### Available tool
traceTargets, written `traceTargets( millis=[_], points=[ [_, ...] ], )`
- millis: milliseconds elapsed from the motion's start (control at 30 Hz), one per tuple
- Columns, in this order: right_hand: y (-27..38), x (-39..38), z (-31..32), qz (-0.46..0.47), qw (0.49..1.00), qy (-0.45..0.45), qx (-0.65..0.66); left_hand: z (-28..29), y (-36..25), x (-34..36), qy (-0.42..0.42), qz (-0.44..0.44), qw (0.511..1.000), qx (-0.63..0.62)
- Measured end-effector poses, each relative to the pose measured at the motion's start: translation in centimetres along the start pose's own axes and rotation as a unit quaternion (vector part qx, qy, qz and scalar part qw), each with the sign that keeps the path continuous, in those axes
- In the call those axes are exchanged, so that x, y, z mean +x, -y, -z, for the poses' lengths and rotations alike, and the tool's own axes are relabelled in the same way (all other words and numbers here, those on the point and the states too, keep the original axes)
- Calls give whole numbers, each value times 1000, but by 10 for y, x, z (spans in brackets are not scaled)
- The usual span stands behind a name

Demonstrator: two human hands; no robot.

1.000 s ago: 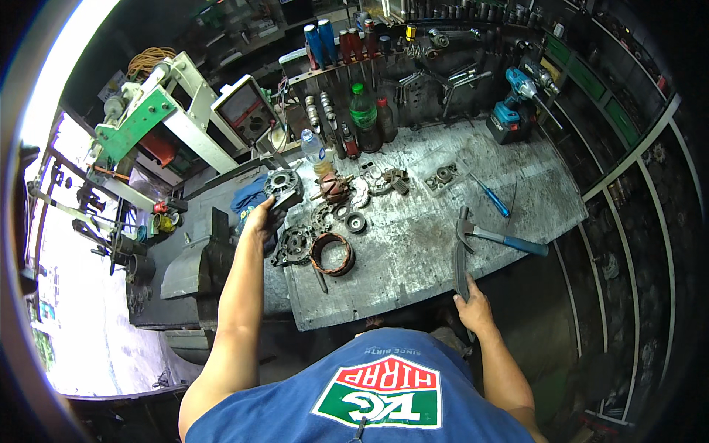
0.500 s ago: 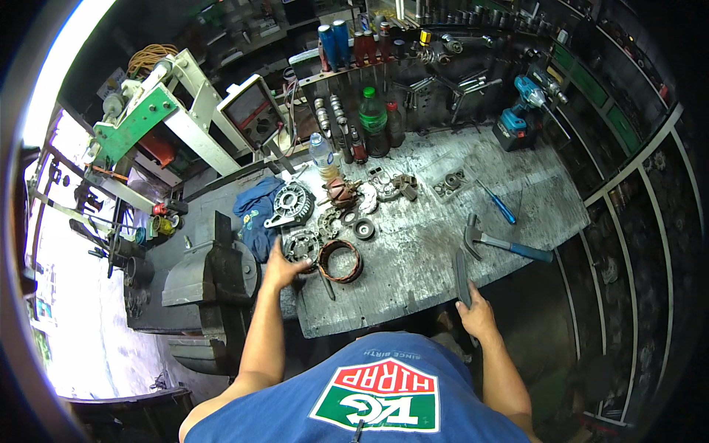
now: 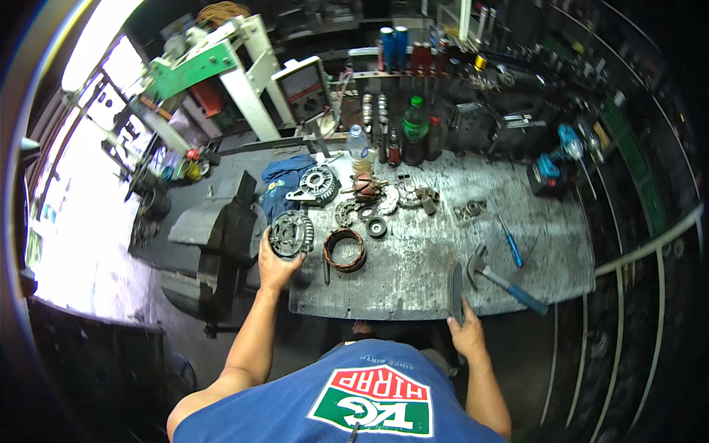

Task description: The person uses a hammer and a screwdriver to tap and pry components on a circular mechanical part on a workbench. They repeatedly reposition the part and apply force to separate or adjust internal pieces.

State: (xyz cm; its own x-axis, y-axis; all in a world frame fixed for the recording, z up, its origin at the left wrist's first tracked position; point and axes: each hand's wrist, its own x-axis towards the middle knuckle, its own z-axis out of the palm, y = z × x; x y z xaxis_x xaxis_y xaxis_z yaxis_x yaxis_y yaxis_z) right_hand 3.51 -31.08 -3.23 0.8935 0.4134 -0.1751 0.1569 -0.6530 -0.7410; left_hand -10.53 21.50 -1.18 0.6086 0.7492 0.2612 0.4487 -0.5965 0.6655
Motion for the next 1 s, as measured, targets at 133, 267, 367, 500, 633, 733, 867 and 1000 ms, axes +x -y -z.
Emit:
traceTargets(
  millis=[133,267,367,500,633,733,867,1000],
  points=[
    [-21,3,28,33,998,41,31,8,-86,-62,30,-117,992,-40],
    [-43,11,66,58,995,62,47,-53,-177,-135,126,-149,980,28],
    [-52,10,88,68,995,73,23,-116,-212,-173,226,-103,969,23],
    [-55,-6,106,41,993,110,6,-170,-215,-190,249,-67,965,51],
    [-51,-26,111,84,985,148,-3,-189,-207,-169,260,-103,954,112],
    [-42,-37,108,130,977,165,-25,-186,-197,-144,318,-131,927,149],
    [-13,-36,95,129,974,163,-91,-186,-183,-134,317,-133,930,127],
    [36,7,67,119,960,170,-189,-190,-168,-138,307,-151,935,93]
  ],
)
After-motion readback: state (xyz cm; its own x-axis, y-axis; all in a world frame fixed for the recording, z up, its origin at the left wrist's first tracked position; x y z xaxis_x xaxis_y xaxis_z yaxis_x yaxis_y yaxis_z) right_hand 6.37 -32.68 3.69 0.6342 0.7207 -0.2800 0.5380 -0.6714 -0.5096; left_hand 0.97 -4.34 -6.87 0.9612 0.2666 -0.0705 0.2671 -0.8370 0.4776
